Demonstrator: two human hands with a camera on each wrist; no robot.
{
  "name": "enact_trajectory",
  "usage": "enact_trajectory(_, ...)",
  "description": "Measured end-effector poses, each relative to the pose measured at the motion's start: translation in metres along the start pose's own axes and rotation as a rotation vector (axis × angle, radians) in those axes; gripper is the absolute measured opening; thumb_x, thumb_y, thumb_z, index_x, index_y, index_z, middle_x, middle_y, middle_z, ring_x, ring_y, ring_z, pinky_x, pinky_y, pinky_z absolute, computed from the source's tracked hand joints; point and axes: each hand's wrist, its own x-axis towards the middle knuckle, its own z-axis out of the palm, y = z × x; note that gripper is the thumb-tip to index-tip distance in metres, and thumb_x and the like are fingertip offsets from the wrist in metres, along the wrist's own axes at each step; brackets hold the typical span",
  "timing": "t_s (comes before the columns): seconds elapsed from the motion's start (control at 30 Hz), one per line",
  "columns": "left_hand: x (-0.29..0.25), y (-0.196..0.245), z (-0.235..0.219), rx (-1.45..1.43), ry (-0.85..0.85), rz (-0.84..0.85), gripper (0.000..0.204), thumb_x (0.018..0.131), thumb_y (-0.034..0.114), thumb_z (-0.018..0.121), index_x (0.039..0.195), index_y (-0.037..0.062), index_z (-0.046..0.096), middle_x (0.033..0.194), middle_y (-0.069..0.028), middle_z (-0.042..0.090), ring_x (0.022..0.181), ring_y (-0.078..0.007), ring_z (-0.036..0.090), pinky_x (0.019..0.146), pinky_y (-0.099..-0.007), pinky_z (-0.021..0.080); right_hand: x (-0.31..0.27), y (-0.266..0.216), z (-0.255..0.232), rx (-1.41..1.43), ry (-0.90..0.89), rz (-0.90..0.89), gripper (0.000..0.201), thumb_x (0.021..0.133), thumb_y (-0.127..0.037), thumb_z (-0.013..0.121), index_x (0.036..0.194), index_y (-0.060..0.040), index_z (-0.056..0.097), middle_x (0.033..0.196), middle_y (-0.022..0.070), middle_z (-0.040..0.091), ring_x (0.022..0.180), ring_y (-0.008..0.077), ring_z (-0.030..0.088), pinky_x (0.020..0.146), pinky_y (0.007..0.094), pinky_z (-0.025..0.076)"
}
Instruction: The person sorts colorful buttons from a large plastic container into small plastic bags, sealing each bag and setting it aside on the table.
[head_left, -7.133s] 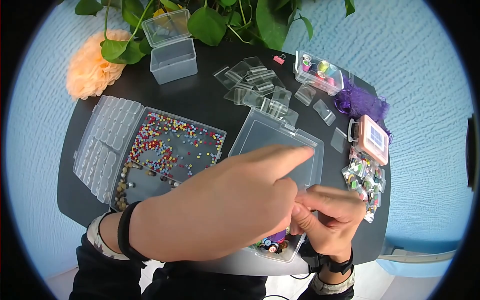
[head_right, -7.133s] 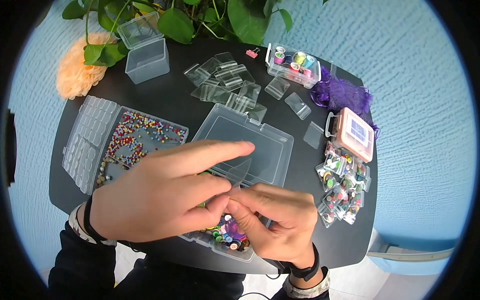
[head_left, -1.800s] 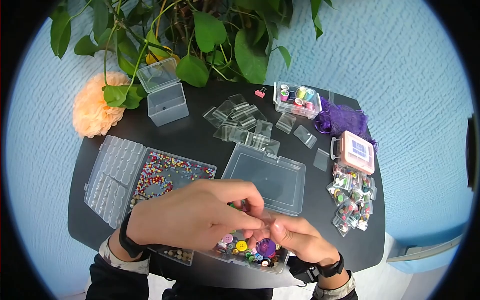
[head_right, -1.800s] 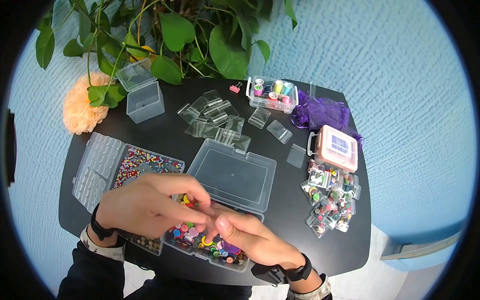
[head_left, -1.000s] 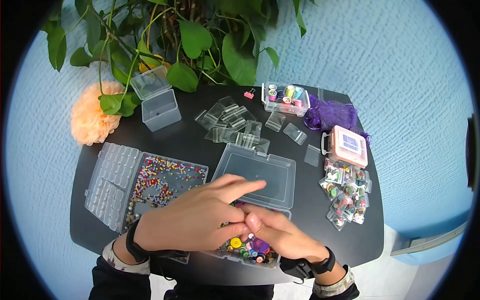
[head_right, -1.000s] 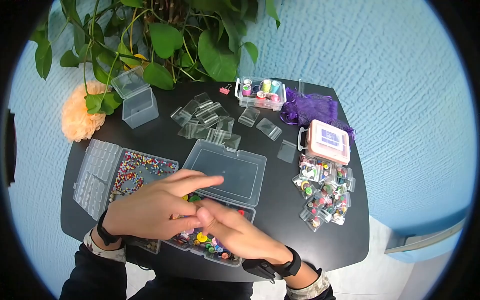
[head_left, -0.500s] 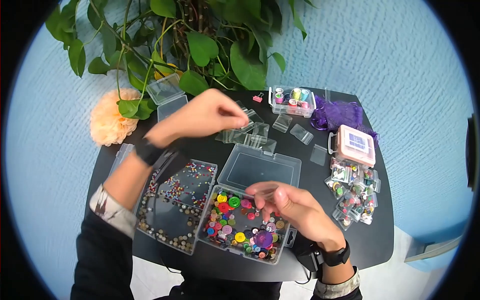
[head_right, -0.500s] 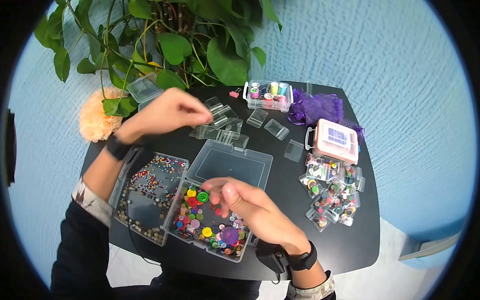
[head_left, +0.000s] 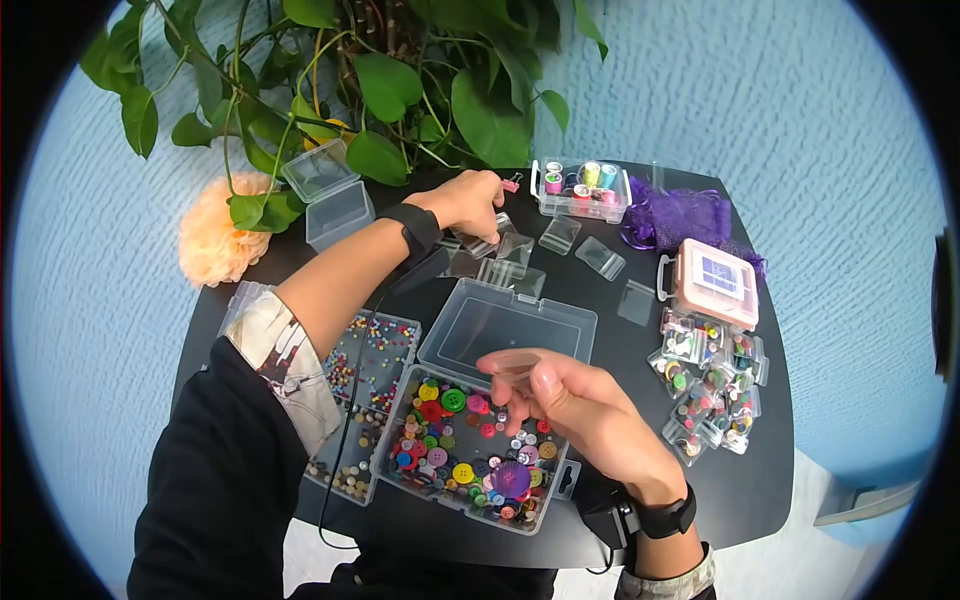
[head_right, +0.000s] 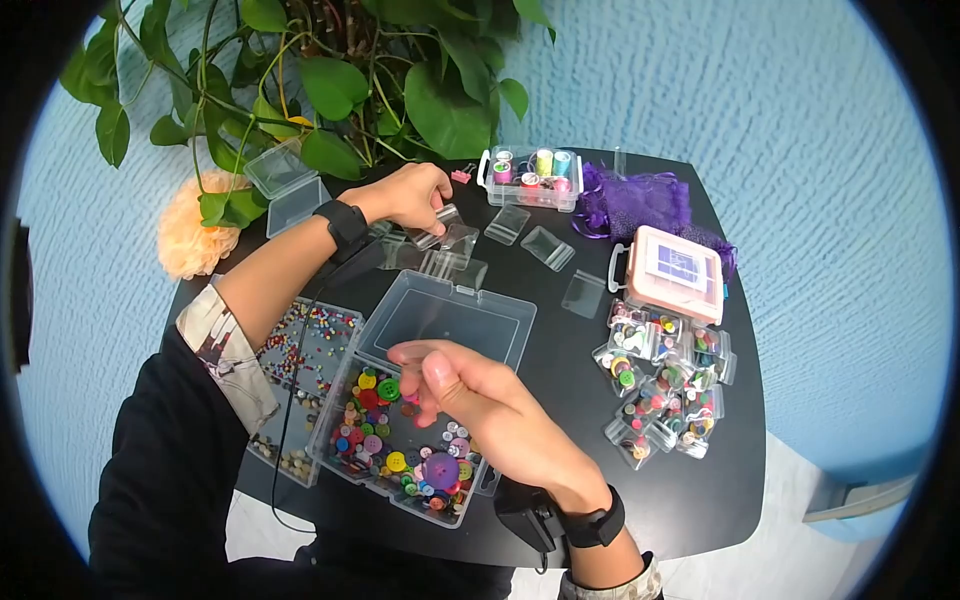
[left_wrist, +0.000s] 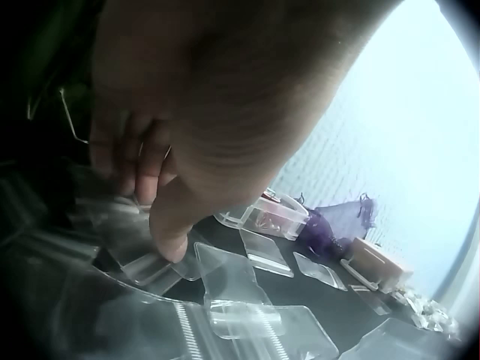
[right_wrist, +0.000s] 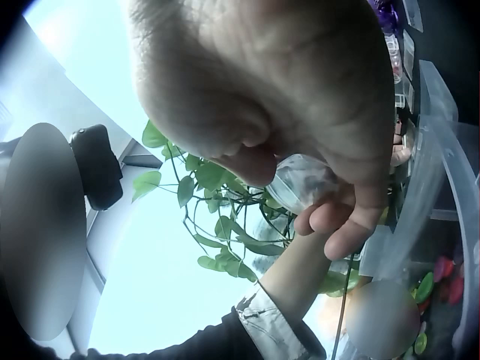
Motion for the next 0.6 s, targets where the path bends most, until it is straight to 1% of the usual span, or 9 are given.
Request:
enact_trajectory(0.07, -0.001, -0.002, 0.0, -0.219, -0.036, -0.015, 0.047, 0.063, 0.012, 0.087, 0.104, -0.0027, 0.07, 0.096, -0.0102, 0.073, 0.086, -0.0184, 0.069, 0.074, -0.0297, 0.053, -0.001, 0.001, -0.001, -0.008, 0.001, -0.02, 0.048, 0.108, -0.037, 0.04, 0.129, 0.0037, 0.055, 0.096, 0.0021, 0.057, 0.084, 0.0121, 0.053, 0.081, 0.0264, 0.046)
enact_trajectory(0.1, -0.003, -0.003, -0.002, -0.346, -0.084, -0.044, 0.036, 0.069, 0.012, 0.085, 0.101, -0.0002, 0.073, 0.094, -0.0079, 0.073, 0.085, -0.0137, 0.067, 0.076, -0.0267, 0.052, -0.001, 0.001, -0.002, -0.008, 0.004, -0.021, 0.048, 0.108, -0.037, 0.04, 0.129, 0.0037, 0.055, 0.096, 0.0021, 0.057, 0.084, 0.0121, 0.053, 0.081, 0.0264, 0.046)
enact_trajectory(0.13, -0.005, -0.005, -0.004, -0.345, -0.086, -0.042, 0.036, 0.069, 0.012, 0.085, 0.101, -0.0002, 0.073, 0.094, -0.0079, 0.073, 0.085, -0.0137, 0.067, 0.076, -0.0267, 0.052, 0.0, 0.002, -0.003, -0.006, 0.0, -0.025, 0.048, 0.108, -0.037, 0.04, 0.129, 0.0038, 0.056, 0.095, 0.0021, 0.057, 0.083, 0.012, 0.053, 0.081, 0.0265, 0.046)
enact_trajectory(0.23, -0.013, -0.008, -0.011, -0.629, -0.064, -0.054, 0.013, 0.084, 0.009, 0.075, 0.094, 0.0008, 0.077, 0.09, -0.0093, 0.074, 0.085, -0.0129, 0.067, 0.081, -0.0257, 0.052, 0.0, 0.003, -0.003, -0.004, 0.0, -0.021, 0.049, 0.108, -0.037, 0.039, 0.128, 0.004, 0.056, 0.095, 0.0022, 0.057, 0.083, 0.012, 0.053, 0.081, 0.0267, 0.046)
enact_trajectory(0.33, -0.014, -0.018, -0.017, -0.779, 0.015, -0.026, 0.013, 0.084, 0.008, 0.075, 0.093, -0.0008, 0.076, 0.089, -0.0092, 0.074, 0.084, -0.0133, 0.068, 0.082, -0.0256, 0.052, 0.001, 0.002, -0.001, -0.009, -0.002, -0.012, 0.049, 0.108, -0.037, 0.039, 0.128, 0.0046, 0.056, 0.094, 0.0025, 0.057, 0.083, 0.0123, 0.053, 0.081, 0.0269, 0.046)
enact_trajectory(0.4, -0.019, -0.014, -0.024, -0.754, 0.077, -0.018, 0.012, 0.086, 0.006, 0.073, 0.092, -0.0035, 0.074, 0.088, -0.01, 0.074, 0.079, -0.013, 0.068, 0.076, -0.0261, 0.054, 0.001, 0.003, -0.001, -0.012, -0.005, -0.009, 0.049, 0.108, -0.037, 0.039, 0.128, 0.0052, 0.056, 0.094, 0.0026, 0.058, 0.083, 0.0125, 0.054, 0.081, 0.0269, 0.047)
enact_trajectory(0.5, -0.025, -0.008, -0.027, -0.751, 0.208, -0.098, 0.011, 0.088, 0.003, 0.067, 0.092, -0.0061, 0.07, 0.082, -0.0108, 0.072, 0.069, -0.0112, 0.065, 0.058, -0.0254, 0.053, 0.001, 0.005, -0.004, 0.0, -0.001, 0.003, 0.049, 0.108, -0.037, 0.04, 0.128, 0.0049, 0.056, 0.095, 0.0031, 0.058, 0.084, 0.013, 0.055, 0.082, 0.0275, 0.047)
enact_trajectory(0.57, -0.029, -0.008, -0.025, -0.772, 0.216, -0.057, 0.011, 0.089, 0.003, 0.067, 0.094, -0.0066, 0.07, 0.082, -0.0109, 0.071, 0.068, -0.0112, 0.065, 0.058, -0.0248, 0.053, 0.001, 0.004, -0.006, 0.034, -0.011, 0.006, 0.051, 0.107, -0.034, 0.041, 0.13, 0.0105, 0.053, 0.107, 0.012, 0.061, 0.091, 0.0185, 0.057, 0.085, 0.0321, 0.047)
enact_trajectory(0.6, -0.032, -0.007, -0.025, -0.793, 0.223, -0.012, 0.012, 0.089, 0.003, 0.066, 0.095, -0.007, 0.069, 0.082, -0.011, 0.071, 0.068, -0.0113, 0.065, 0.058, -0.0243, 0.053, 0.001, 0.004, -0.006, 0.033, -0.016, 0.007, 0.051, 0.107, -0.034, 0.041, 0.13, 0.0105, 0.053, 0.107, 0.012, 0.061, 0.091, 0.0185, 0.057, 0.085, 0.0321, 0.047)
